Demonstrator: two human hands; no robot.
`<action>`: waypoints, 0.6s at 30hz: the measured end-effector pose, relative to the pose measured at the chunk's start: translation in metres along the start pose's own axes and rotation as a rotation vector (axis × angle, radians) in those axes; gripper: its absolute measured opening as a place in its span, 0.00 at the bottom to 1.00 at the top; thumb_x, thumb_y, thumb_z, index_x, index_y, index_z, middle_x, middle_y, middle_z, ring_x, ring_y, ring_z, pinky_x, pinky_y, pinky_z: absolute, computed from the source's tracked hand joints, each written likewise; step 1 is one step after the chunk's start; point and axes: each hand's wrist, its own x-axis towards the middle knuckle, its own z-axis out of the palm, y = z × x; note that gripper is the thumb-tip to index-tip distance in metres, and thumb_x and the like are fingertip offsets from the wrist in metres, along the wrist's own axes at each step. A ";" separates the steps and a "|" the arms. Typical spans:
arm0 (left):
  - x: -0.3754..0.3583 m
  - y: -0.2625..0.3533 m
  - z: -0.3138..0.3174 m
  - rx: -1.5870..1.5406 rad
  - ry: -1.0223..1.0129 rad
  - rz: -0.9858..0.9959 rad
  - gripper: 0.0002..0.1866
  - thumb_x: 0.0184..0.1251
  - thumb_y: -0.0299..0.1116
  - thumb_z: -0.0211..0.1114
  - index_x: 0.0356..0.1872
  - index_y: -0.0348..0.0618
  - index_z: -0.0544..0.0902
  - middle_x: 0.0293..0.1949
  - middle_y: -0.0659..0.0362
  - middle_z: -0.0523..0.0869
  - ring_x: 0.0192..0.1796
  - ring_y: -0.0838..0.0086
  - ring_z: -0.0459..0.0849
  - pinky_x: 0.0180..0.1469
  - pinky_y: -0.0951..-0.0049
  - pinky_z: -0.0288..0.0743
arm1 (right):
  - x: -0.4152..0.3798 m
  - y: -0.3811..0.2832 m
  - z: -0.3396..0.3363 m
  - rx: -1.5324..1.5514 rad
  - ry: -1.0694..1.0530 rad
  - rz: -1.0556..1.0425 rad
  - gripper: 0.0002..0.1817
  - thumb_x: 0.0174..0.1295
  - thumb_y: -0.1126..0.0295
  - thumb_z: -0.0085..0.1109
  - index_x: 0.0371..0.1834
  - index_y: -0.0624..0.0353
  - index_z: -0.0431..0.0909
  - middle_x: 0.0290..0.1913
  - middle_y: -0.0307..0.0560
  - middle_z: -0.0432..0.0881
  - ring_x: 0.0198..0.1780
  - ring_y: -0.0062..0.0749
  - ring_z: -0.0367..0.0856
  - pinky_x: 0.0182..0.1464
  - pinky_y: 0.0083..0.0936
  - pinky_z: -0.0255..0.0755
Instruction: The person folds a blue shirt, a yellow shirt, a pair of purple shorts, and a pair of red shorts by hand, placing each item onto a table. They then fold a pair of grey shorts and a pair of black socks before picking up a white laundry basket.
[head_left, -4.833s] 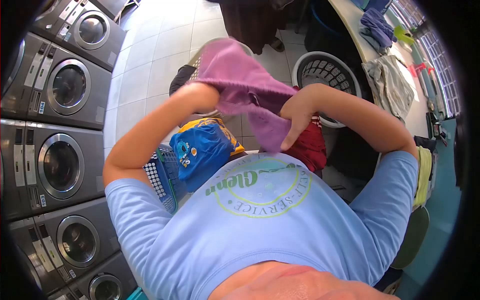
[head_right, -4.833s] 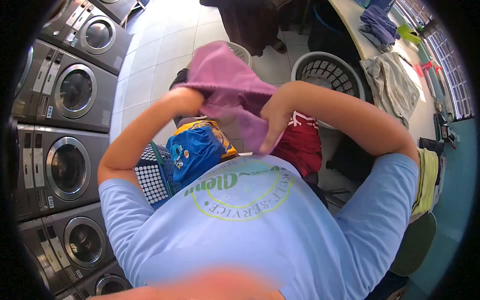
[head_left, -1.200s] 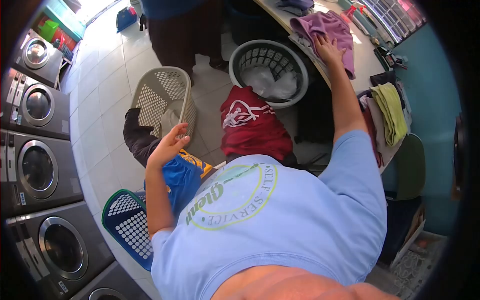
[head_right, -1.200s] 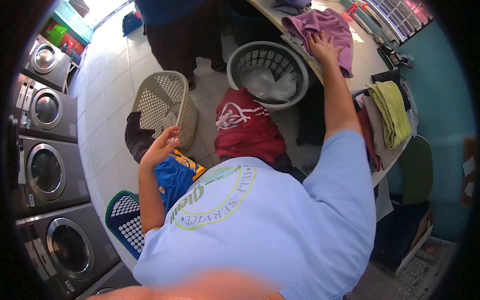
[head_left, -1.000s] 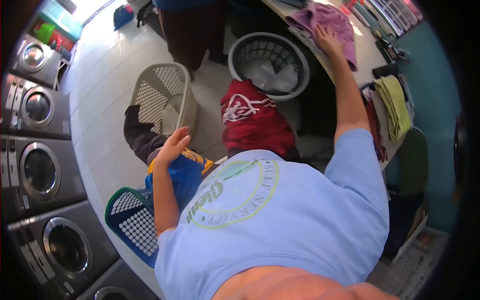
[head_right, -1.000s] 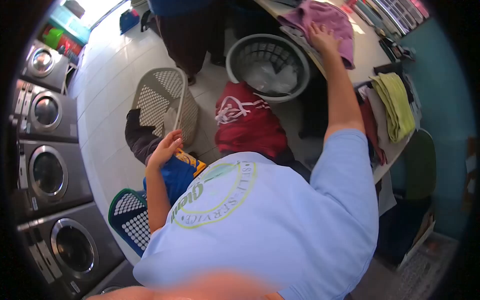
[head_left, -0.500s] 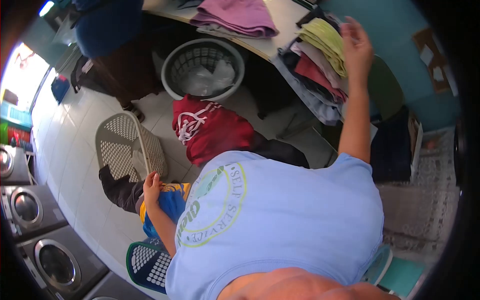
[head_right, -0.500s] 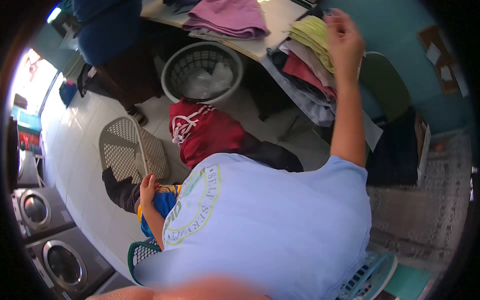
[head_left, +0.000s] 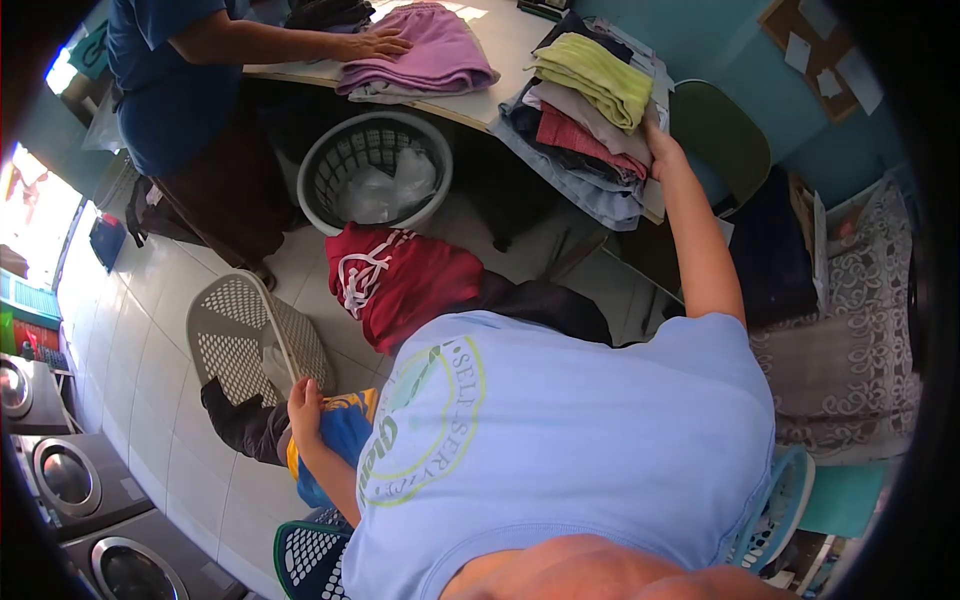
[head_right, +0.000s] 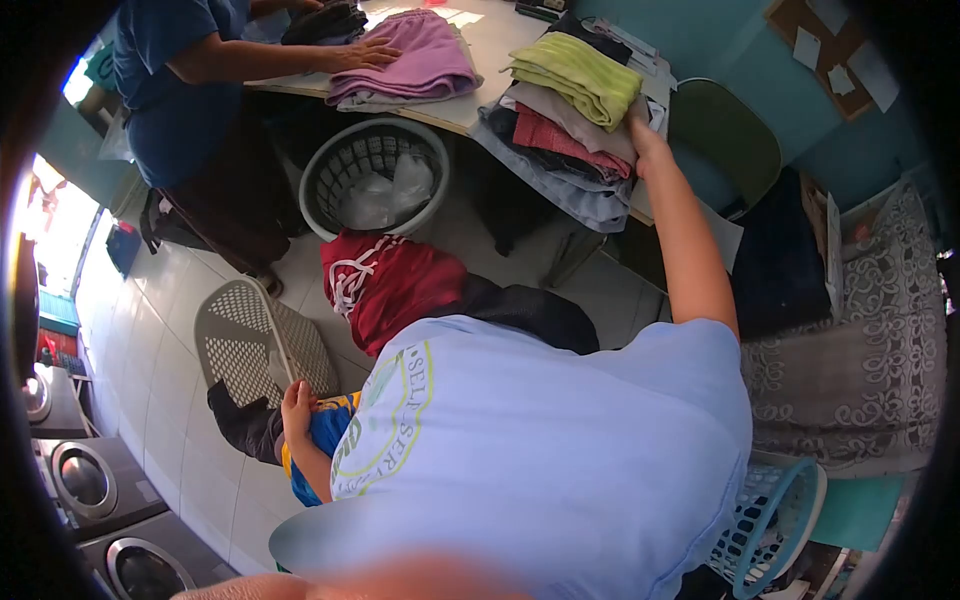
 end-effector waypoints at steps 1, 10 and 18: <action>-0.001 -0.001 -0.001 -0.014 -0.002 0.005 0.21 0.68 0.44 0.60 0.53 0.39 0.76 0.38 0.61 0.81 0.31 0.80 0.79 0.31 0.81 0.74 | 0.001 0.000 0.002 0.048 0.024 -0.036 0.48 0.57 0.30 0.44 0.70 0.57 0.55 0.65 0.56 0.66 0.62 0.43 0.71 0.62 0.39 0.65; -0.008 0.011 0.003 -0.052 -0.021 -0.037 0.25 0.67 0.50 0.58 0.53 0.39 0.76 0.40 0.61 0.81 0.35 0.79 0.78 0.34 0.80 0.74 | 0.006 -0.052 -0.002 -0.167 -0.014 0.378 0.70 0.26 0.14 0.50 0.69 0.58 0.58 0.69 0.51 0.62 0.68 0.42 0.62 0.65 0.47 0.56; -0.005 0.010 0.001 -0.032 -0.032 -0.061 0.25 0.67 0.50 0.58 0.53 0.39 0.76 0.42 0.60 0.81 0.36 0.79 0.78 0.34 0.80 0.73 | 0.035 -0.056 0.004 -0.350 -0.003 0.484 0.57 0.22 0.33 0.76 0.59 0.57 0.71 0.57 0.47 0.76 0.55 0.39 0.76 0.57 0.43 0.68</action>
